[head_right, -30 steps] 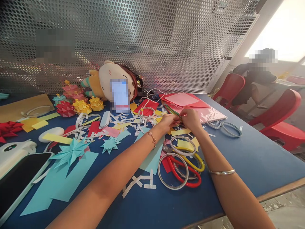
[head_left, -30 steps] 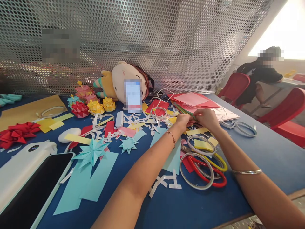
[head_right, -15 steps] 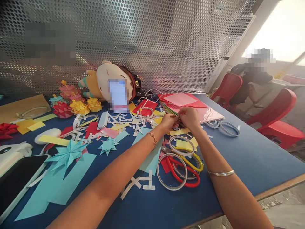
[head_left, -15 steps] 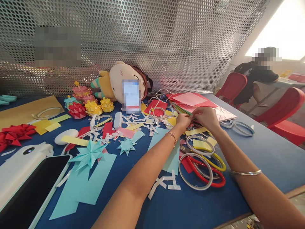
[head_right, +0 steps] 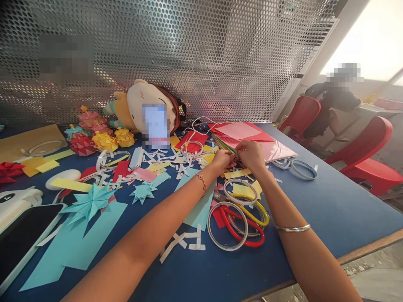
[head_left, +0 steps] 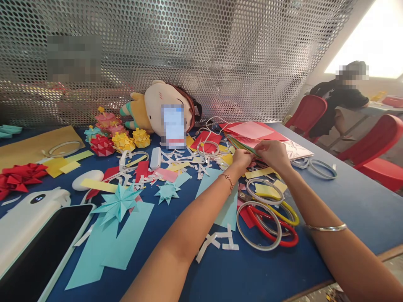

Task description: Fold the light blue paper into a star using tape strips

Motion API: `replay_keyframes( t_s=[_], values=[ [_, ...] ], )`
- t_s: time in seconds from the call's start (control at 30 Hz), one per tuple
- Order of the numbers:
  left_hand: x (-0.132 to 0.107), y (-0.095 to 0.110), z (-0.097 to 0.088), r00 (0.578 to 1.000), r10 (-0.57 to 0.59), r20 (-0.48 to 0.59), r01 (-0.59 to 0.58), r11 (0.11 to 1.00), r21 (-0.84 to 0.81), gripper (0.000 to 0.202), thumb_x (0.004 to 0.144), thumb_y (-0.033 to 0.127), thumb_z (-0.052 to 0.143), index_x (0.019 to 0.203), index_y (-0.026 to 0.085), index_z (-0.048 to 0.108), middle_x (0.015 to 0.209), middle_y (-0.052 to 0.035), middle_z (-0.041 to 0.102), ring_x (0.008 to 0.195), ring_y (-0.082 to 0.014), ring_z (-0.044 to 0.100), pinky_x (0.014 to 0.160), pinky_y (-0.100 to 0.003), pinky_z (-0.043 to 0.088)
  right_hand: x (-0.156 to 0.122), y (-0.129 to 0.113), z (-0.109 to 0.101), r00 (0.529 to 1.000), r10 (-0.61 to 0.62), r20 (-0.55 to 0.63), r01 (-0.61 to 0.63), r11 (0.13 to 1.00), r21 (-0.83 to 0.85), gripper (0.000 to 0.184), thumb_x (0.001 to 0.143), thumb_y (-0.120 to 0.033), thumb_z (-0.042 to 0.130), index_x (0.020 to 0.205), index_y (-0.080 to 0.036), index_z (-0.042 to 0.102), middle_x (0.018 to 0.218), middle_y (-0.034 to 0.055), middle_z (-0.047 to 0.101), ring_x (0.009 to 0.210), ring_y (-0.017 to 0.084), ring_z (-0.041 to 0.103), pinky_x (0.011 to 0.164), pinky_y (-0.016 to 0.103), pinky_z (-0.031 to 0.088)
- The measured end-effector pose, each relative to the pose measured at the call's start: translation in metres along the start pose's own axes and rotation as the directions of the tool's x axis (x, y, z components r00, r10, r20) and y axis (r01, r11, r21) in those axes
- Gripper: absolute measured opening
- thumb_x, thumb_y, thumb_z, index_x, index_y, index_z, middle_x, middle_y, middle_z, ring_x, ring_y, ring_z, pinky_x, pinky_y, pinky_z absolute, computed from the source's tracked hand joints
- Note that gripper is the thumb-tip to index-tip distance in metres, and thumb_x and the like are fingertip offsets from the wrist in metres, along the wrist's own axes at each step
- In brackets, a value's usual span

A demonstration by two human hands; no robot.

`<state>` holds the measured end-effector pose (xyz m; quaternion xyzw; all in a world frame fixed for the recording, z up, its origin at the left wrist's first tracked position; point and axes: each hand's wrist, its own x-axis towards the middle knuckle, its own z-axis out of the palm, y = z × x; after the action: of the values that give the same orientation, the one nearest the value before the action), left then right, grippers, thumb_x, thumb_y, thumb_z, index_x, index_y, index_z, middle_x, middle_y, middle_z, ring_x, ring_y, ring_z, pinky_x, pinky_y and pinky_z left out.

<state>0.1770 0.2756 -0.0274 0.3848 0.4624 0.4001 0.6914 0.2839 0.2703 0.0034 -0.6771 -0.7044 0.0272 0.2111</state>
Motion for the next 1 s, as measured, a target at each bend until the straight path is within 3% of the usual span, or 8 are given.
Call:
replay_keyframes(
  t_s=[0.43,0.67,1.0],
  values=[
    [0.005,-0.004,0.003,0.990,0.078,-0.120,-0.064,0.991,0.118,0.037,0.092,0.034,0.061,0.124,0.018,0.055,0.125,-0.0089,0.059,0.104,-0.0231,0.063,0.086,-0.045,0.054,-0.002,-0.003,0.001,1.000,-0.014,0.003,0.014,0.999,-0.031,0.033,0.092,-0.034,0.062,0.120,-0.017,0.060,0.123,0.0071,0.062,0.100,0.023,0.064,0.081,0.041,0.055],
    [0.007,-0.006,0.002,0.993,0.073,-0.094,-0.054,0.980,0.191,0.033,0.093,0.035,0.059,0.121,0.019,0.057,0.125,-0.0086,0.060,0.104,-0.0223,0.062,0.087,-0.044,0.054,-0.002,-0.004,0.004,0.998,-0.061,-0.020,0.059,0.995,-0.081,0.031,0.093,-0.034,0.060,0.120,-0.018,0.059,0.122,0.0075,0.062,0.101,0.022,0.064,0.084,0.042,0.055],
    [0.020,-0.004,0.005,0.992,0.019,-0.128,-0.017,1.000,0.021,0.035,0.092,0.035,0.060,0.122,0.019,0.056,0.124,-0.0086,0.060,0.104,-0.0228,0.063,0.086,-0.044,0.054,-0.005,-0.010,0.002,0.997,-0.071,-0.018,0.067,0.984,-0.164,0.032,0.093,-0.034,0.060,0.120,-0.018,0.059,0.122,0.0076,0.062,0.101,0.022,0.064,0.083,0.042,0.055]
  ],
)
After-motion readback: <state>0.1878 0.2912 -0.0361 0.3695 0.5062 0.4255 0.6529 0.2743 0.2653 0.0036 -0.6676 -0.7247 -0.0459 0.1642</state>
